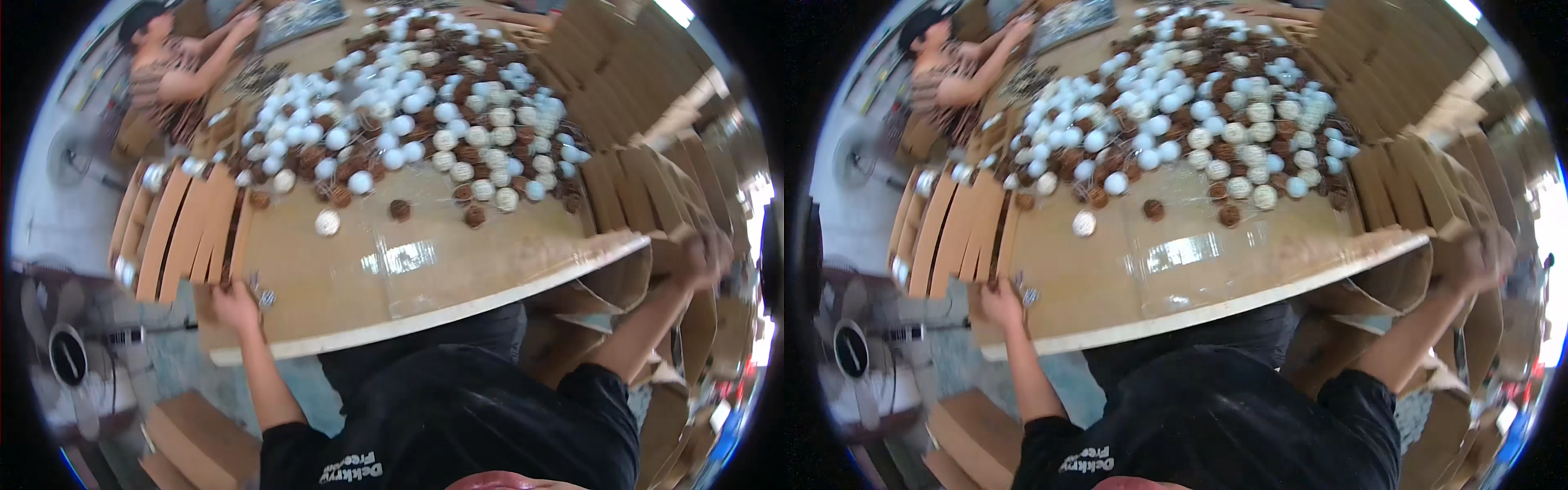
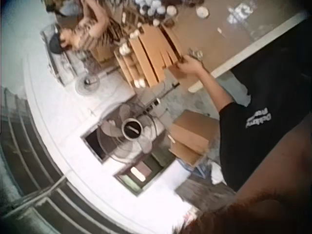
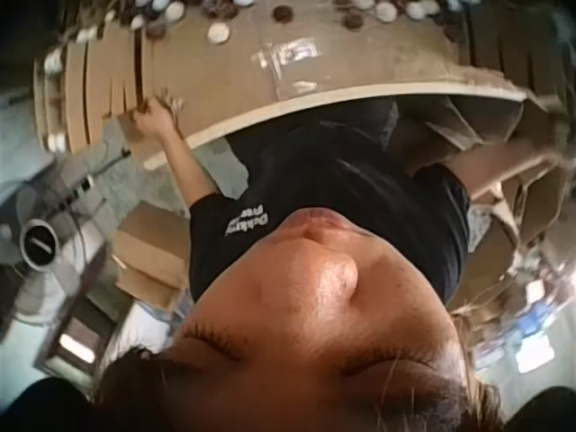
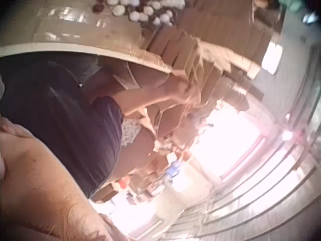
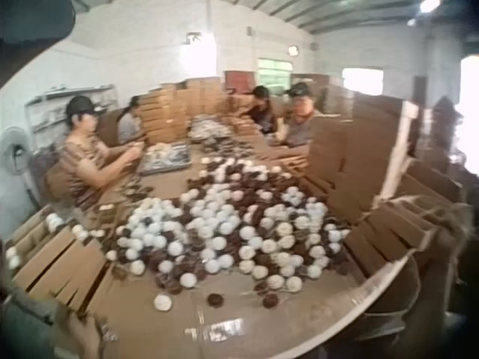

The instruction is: Sorting and packing different colored decorative woven and plastic balls into cardboard grid organizers.

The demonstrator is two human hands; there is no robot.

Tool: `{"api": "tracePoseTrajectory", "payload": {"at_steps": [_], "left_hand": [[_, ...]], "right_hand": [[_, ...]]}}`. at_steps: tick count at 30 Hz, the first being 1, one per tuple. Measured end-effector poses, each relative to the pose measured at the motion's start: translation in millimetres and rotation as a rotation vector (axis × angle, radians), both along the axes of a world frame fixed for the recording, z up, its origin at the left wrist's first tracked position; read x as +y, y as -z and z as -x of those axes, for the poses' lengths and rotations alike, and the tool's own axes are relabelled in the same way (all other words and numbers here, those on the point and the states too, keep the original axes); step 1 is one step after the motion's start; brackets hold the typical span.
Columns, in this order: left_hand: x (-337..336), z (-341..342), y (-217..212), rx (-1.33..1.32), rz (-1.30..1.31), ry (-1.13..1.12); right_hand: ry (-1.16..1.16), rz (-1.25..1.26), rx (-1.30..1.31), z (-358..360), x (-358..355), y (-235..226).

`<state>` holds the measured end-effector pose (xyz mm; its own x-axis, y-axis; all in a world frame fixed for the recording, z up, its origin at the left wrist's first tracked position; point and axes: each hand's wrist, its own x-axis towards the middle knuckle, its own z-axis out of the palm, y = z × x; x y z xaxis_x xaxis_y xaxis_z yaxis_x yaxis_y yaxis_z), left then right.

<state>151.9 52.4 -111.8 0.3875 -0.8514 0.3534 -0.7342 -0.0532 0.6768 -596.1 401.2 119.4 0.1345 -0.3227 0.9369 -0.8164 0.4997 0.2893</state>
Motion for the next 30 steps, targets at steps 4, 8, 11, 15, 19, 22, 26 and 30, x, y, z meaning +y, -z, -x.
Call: {"api": "tracePoseTrajectory", "payload": {"at_steps": [4,8,11,15,19,22,26,30], "left_hand": [[13,-10,-5,0.174,-0.001,0.102],[38,15,-10,0.259,0.134,0.17],[52,17,-20,0.208,0.096,0.167],[56,21,-20,0.274,0.041,0.234],[77,51,-38,0.134,0.168,0.268],[109,81,-46,0.1,0.233,0.505],[142,148,-97,-0.06,0.173,0.94],[135,193,-111,-0.169,-0.111,1.151]], "right_hand": [[-0.592,0.111,0.165,-44,9,-14],[-0.917,-0.281,-0.41,-220,-49,11],[-1.165,-0.578,-0.525,-295,-110,84],[-1.105,-0.732,-0.725,-355,-135,144],[-0.924,-0.966,-0.826,-366,-132,155],[-0.911,-0.954,-0.836,-366,-134,149],[-0.897,-1.14,-0.764,-362,-135,139],[-0.879,-1.184,-0.768,-364,-134,137]]}}
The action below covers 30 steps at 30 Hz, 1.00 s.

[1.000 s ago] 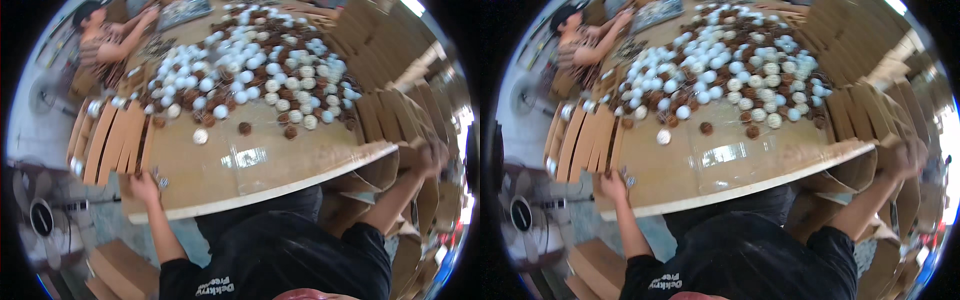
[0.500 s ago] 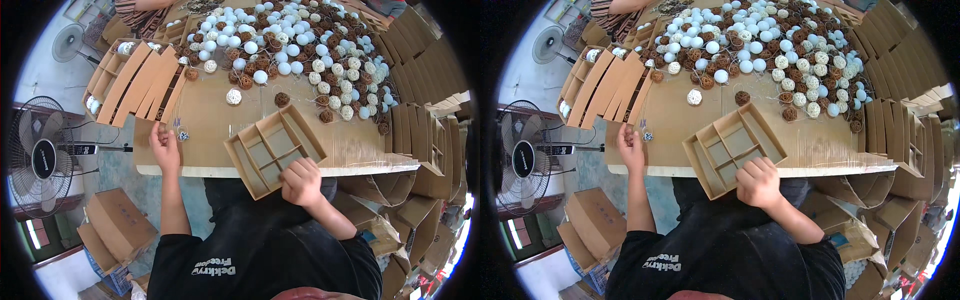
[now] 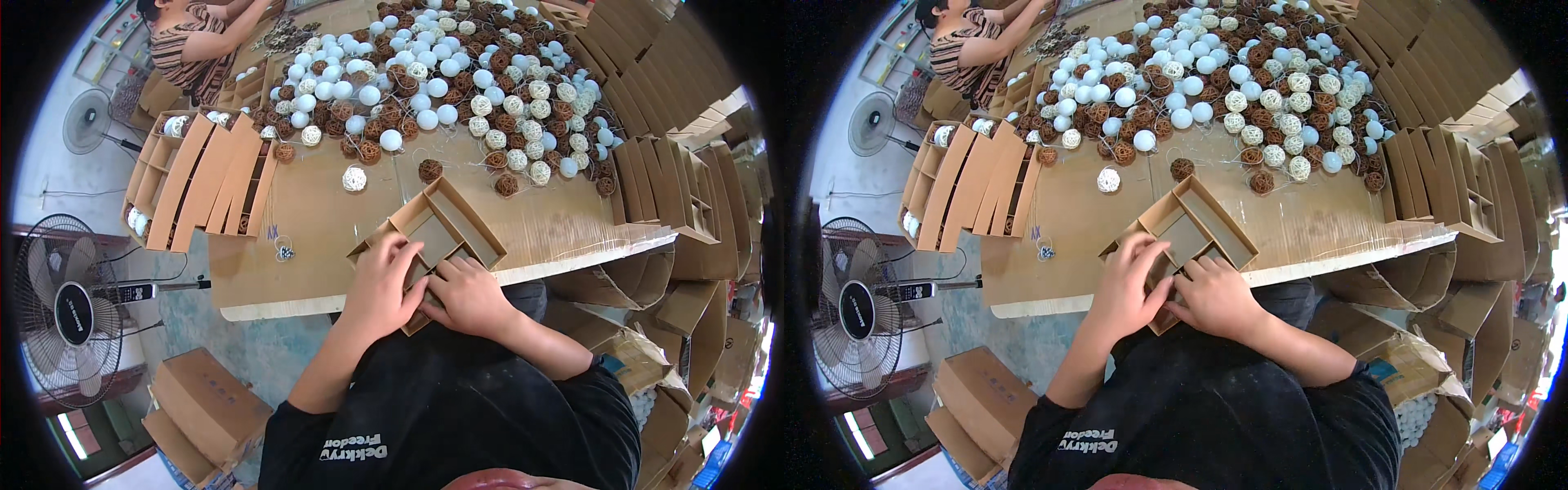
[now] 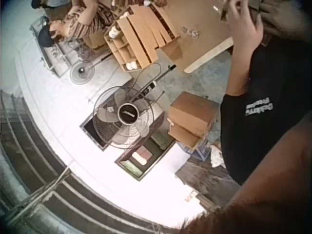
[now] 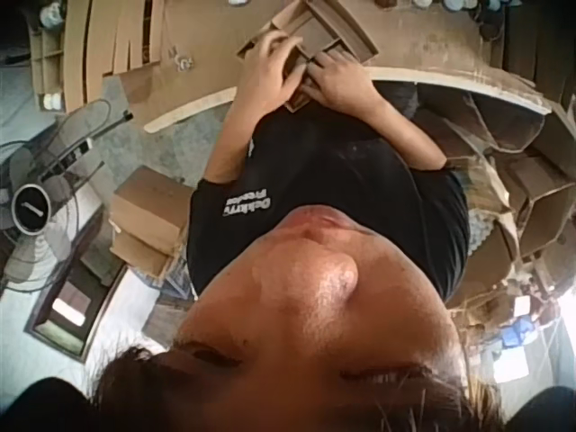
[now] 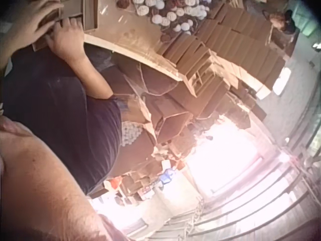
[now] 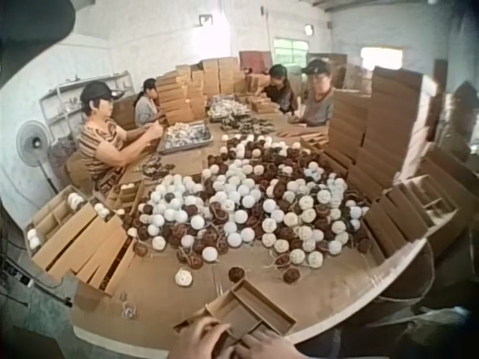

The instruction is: Sorting and packing different colored decorative woven and plastic balls into cardboard grid organizers.

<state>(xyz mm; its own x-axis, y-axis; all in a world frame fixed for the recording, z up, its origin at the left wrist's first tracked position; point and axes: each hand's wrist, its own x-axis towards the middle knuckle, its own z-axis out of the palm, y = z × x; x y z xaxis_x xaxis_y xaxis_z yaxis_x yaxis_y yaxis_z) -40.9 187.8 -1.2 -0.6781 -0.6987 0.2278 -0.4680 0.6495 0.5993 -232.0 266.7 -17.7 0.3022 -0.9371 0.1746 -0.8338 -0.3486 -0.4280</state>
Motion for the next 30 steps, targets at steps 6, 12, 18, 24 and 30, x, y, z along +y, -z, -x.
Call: {"api": "tracePoseTrajectory", "payload": {"at_steps": [6,12,18,24,30], "left_hand": [[-28,34,6,-0.243,0.106,-0.178],[-27,53,18,-0.447,0.187,-0.231],[-39,63,25,-0.384,0.226,-0.186],[-44,45,17,-0.391,0.115,-0.079],[-56,-34,-37,0.225,0.073,-0.061]], "right_hand": [[-0.076,-0.021,-0.004,1,3,-5],[-0.078,0.004,-0.003,-4,7,6],[-0.034,0.011,0.019,3,-1,6],[-0.089,-0.025,-0.014,6,-7,11],[-0.049,0.138,-0.099,14,-1,12]]}}
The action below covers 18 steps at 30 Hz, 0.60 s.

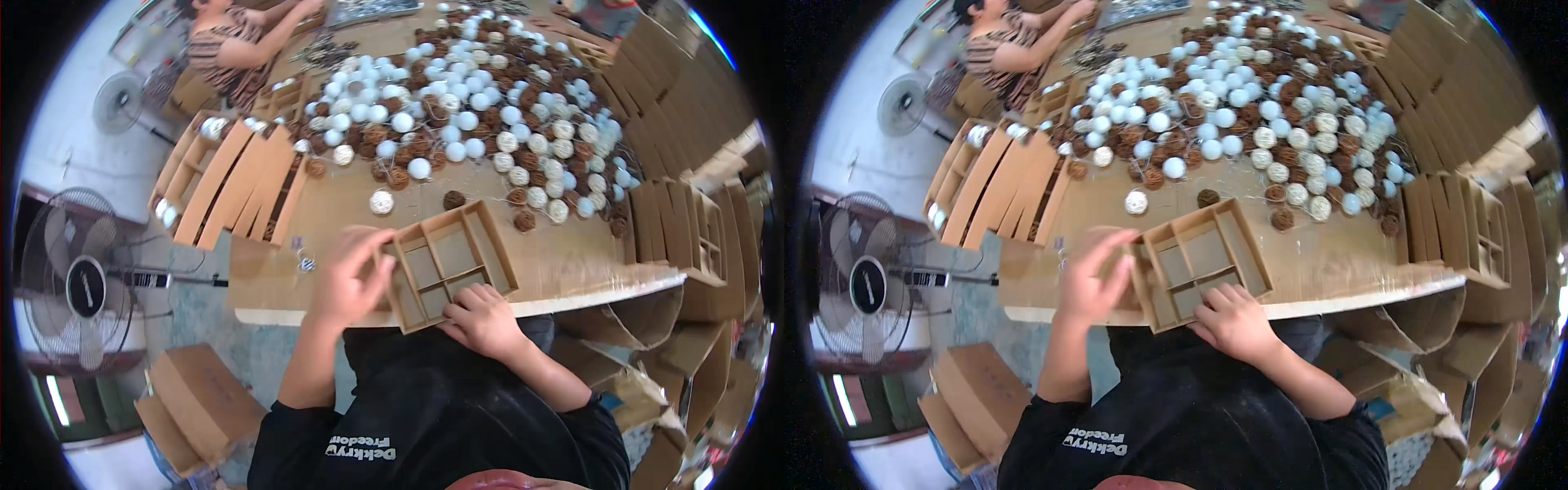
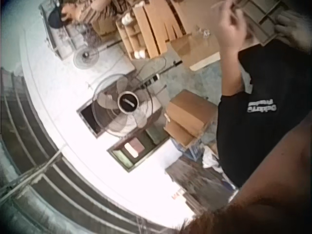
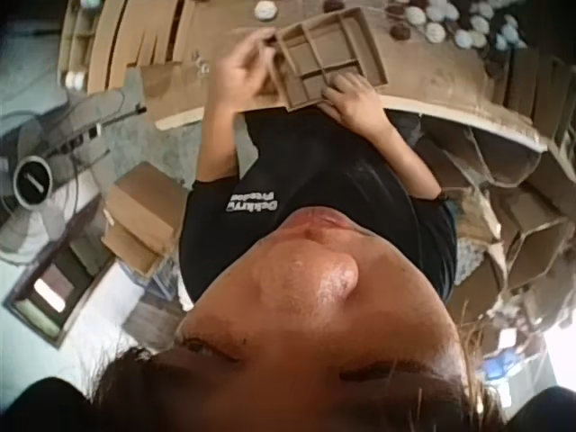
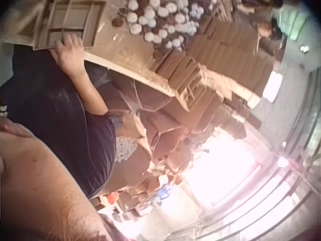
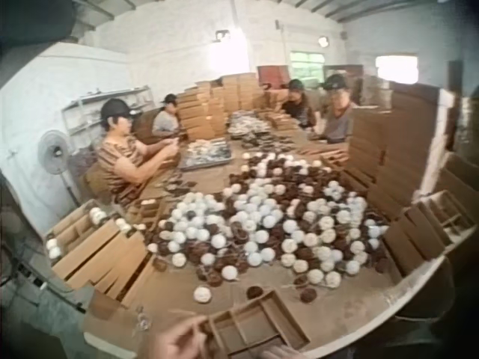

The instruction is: Sorting and packing different colored decorative woven and plastic balls into cardboard grid organizers.

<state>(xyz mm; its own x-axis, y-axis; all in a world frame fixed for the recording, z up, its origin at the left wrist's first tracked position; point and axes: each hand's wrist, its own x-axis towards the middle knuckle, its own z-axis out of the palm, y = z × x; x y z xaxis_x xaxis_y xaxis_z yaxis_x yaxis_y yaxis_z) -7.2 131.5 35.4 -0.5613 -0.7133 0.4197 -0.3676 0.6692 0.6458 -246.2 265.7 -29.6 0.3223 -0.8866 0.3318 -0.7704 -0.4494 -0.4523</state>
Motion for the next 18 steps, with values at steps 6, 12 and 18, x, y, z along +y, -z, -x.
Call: {"api": "tracePoseTrajectory", "payload": {"at_steps": [6,12,18], "left_hand": [[-16,-147,31,0.472,0.578,-0.983],[-55,-204,14,1.358,-0.598,-0.684],[-78,-209,-4,1.21,-0.659,-0.481]], "right_hand": [[-0.018,0.15,-0.222,3,-11,-3],[-0.05,0.29,-0.285,10,-19,5],[-0.008,0.356,-0.314,18,-13,1]]}}
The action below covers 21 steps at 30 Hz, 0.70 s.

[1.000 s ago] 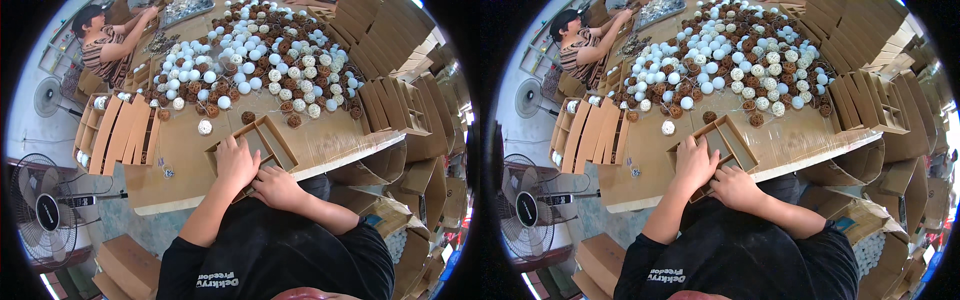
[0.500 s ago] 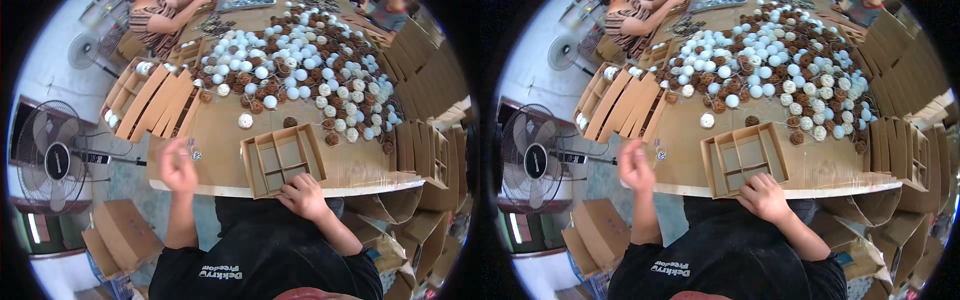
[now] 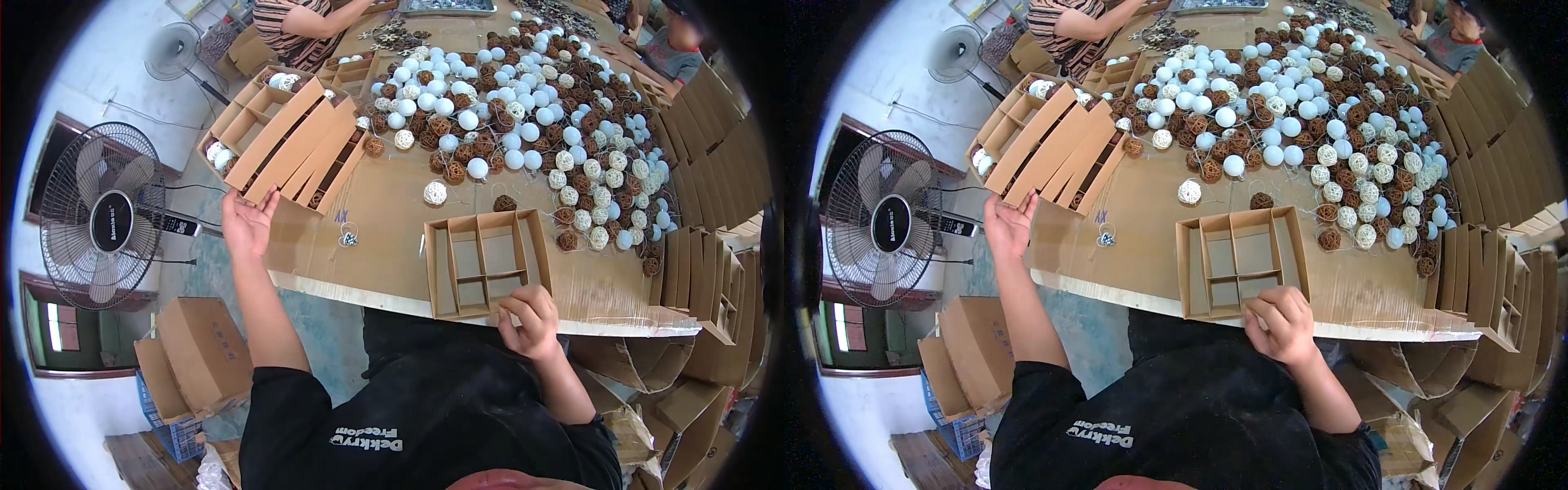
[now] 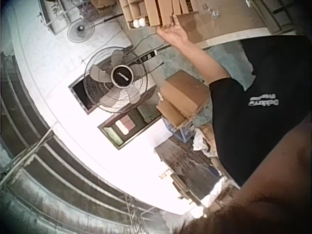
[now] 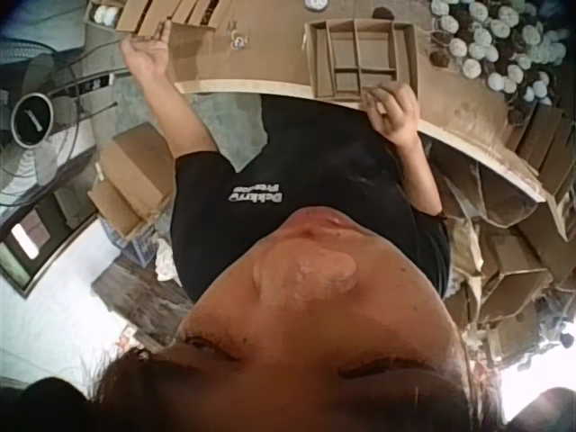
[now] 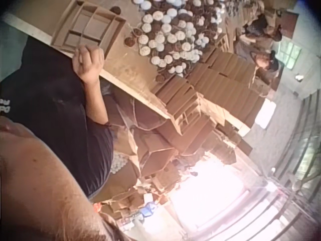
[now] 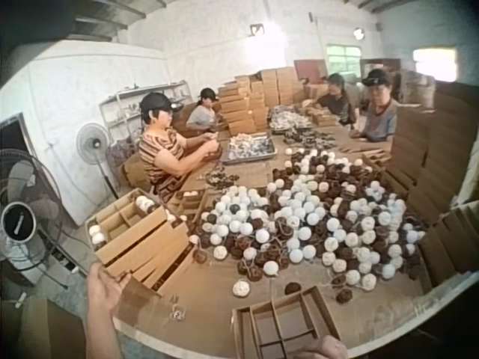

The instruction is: Sorting and packing different colored decorative woven and plastic balls into cardboard grid organizers.

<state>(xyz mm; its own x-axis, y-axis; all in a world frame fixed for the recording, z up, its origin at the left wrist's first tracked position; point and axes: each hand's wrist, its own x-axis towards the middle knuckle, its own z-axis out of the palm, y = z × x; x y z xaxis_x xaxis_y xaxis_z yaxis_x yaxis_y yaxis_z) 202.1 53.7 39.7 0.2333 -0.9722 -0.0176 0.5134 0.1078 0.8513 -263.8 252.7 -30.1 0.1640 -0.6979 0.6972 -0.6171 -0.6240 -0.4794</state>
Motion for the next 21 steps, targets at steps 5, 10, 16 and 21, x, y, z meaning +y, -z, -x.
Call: {"api": "tracePoseTrajectory", "payload": {"at_steps": [5,10,16,21], "left_hand": [[-9,-8,-1,-0.056,0.015,-0.103],[-12,-29,-7,-0.003,0.145,-0.034],[-29,1,-44,-0.015,0.186,0.053],[-95,85,-61,-0.01,0.219,0.326]], "right_hand": [[0.179,0.059,-0.039,30,7,0],[0.552,0.112,-0.031,94,12,18],[0.827,-0.255,-0.53,137,9,58],[0.815,-0.259,-0.391,136,-2,58]]}}
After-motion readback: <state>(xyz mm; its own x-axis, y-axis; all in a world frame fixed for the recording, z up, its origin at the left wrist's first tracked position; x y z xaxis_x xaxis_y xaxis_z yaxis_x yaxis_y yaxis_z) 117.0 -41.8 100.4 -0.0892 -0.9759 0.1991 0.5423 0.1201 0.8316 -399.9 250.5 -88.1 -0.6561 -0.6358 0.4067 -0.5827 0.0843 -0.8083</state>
